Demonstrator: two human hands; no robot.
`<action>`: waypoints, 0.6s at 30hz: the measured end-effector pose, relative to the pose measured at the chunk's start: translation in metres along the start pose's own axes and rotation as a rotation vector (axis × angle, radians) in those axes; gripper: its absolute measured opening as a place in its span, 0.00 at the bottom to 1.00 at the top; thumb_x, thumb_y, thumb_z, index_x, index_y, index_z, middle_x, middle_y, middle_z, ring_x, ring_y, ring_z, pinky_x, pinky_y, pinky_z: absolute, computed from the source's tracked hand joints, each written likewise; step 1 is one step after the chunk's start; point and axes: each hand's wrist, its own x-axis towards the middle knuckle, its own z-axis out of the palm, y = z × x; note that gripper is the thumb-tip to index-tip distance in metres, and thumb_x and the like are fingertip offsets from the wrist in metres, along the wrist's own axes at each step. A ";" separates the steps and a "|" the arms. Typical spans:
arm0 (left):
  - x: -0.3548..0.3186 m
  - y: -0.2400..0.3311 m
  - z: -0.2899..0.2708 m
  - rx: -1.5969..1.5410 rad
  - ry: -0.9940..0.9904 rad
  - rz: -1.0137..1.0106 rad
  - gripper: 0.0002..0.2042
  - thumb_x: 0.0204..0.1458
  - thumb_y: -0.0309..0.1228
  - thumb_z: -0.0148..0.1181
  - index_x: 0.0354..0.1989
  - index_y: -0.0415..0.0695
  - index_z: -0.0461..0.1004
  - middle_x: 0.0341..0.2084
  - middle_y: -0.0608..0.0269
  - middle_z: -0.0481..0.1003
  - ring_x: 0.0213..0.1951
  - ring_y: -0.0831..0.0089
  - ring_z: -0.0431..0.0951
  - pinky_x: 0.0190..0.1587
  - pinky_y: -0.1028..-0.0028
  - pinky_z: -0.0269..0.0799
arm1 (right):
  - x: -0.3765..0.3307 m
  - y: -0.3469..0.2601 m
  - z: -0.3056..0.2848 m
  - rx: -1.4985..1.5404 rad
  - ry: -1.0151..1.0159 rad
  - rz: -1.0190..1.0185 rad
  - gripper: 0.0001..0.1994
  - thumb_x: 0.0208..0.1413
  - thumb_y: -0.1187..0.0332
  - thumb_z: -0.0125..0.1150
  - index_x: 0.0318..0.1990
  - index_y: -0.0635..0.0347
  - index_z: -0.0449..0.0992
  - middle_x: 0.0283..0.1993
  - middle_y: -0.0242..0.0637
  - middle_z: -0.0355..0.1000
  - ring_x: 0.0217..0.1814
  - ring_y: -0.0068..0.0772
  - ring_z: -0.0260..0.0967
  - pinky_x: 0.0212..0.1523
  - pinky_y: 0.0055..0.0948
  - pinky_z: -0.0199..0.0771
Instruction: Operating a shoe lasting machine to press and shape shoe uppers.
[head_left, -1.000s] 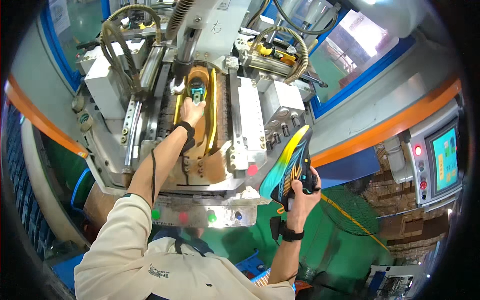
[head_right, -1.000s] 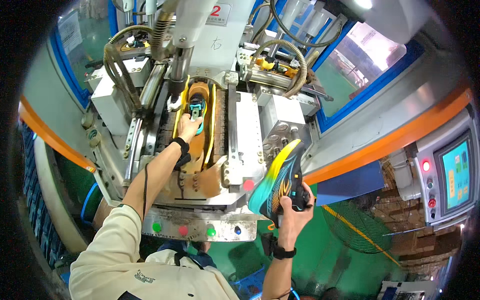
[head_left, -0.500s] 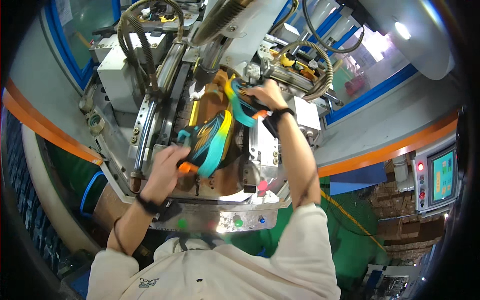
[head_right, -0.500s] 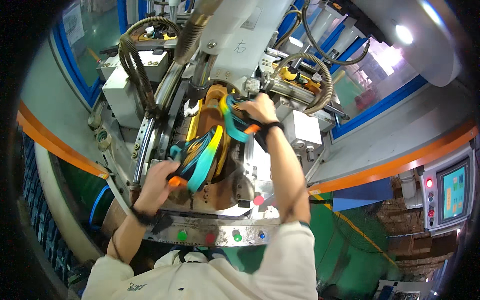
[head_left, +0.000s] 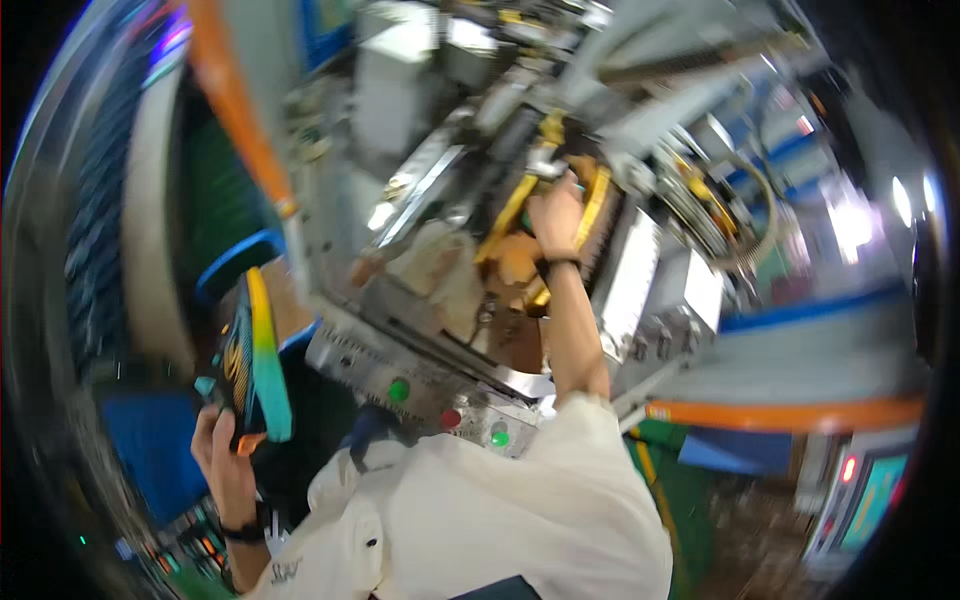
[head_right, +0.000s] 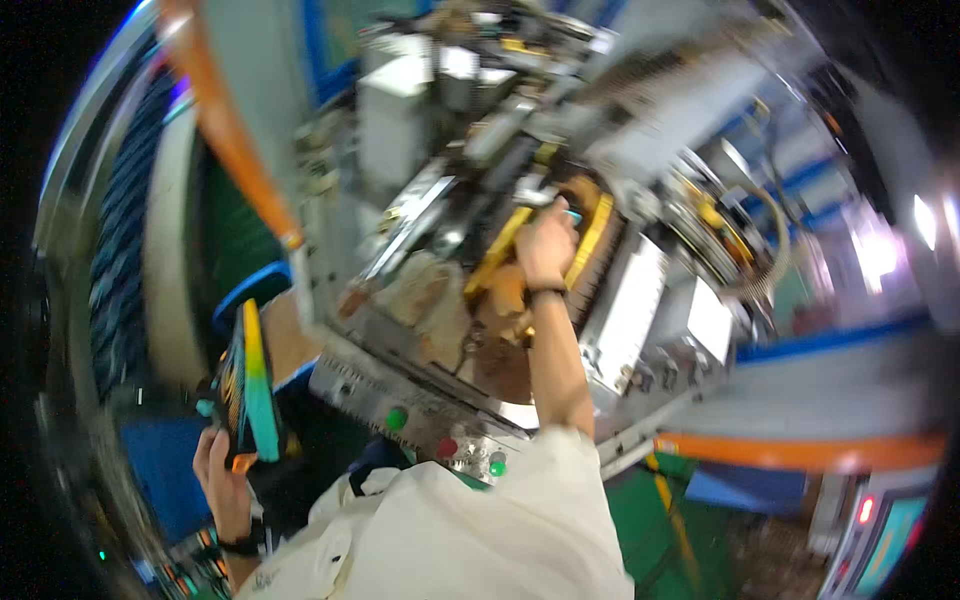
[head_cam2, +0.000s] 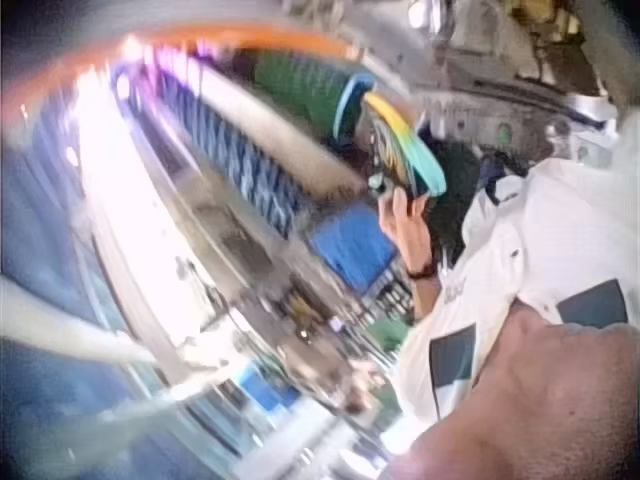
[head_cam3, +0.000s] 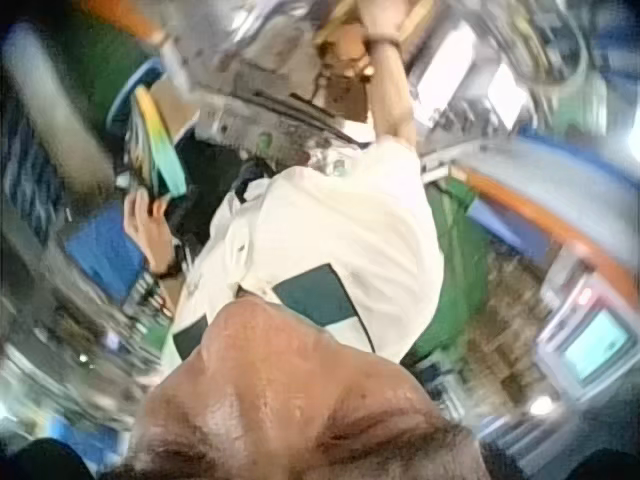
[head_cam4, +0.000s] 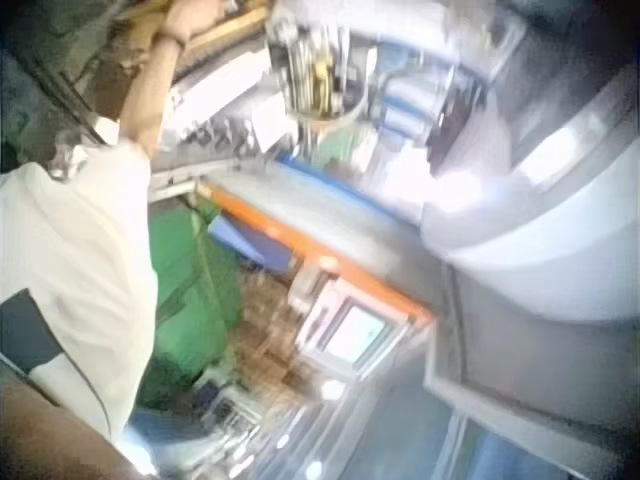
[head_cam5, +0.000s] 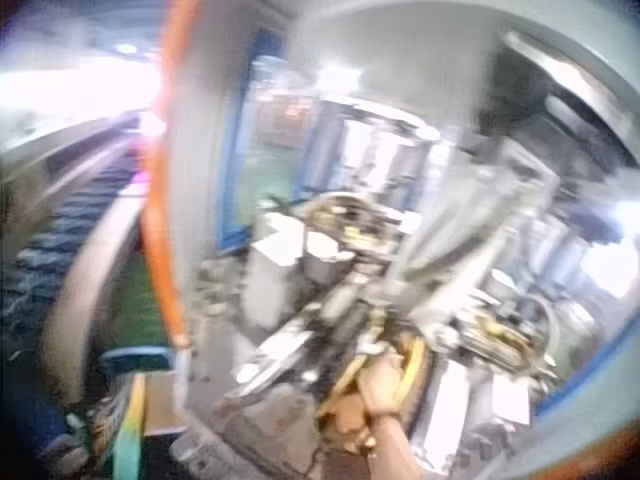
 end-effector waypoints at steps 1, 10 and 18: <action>-0.012 -0.011 -0.004 -0.030 0.188 0.000 0.14 0.60 0.31 0.60 0.51 0.39 0.72 0.44 0.60 0.74 0.45 0.71 0.77 0.45 0.67 0.80 | -0.041 -0.011 -0.018 0.178 0.106 -0.257 0.28 0.52 0.73 0.58 0.61 0.71 0.64 0.53 0.55 0.72 0.58 0.55 0.70 0.56 0.47 0.73; -0.098 -0.046 -0.058 -0.177 0.300 -0.110 0.10 0.57 0.28 0.62 0.41 0.32 0.75 0.34 0.62 0.77 0.34 0.77 0.77 0.39 0.80 0.74 | -0.339 -0.088 0.088 0.295 -0.487 -0.623 0.09 0.56 0.73 0.57 0.44 0.58 0.77 0.42 0.44 0.73 0.48 0.47 0.71 0.47 0.43 0.73; -0.198 -0.066 -0.151 -0.279 0.713 -0.151 0.13 0.54 0.31 0.66 0.41 0.34 0.75 0.30 0.64 0.75 0.30 0.77 0.77 0.32 0.78 0.76 | -0.348 -0.081 0.118 0.418 -0.441 -0.706 0.11 0.54 0.75 0.58 0.45 0.60 0.77 0.46 0.49 0.72 0.51 0.53 0.69 0.52 0.46 0.70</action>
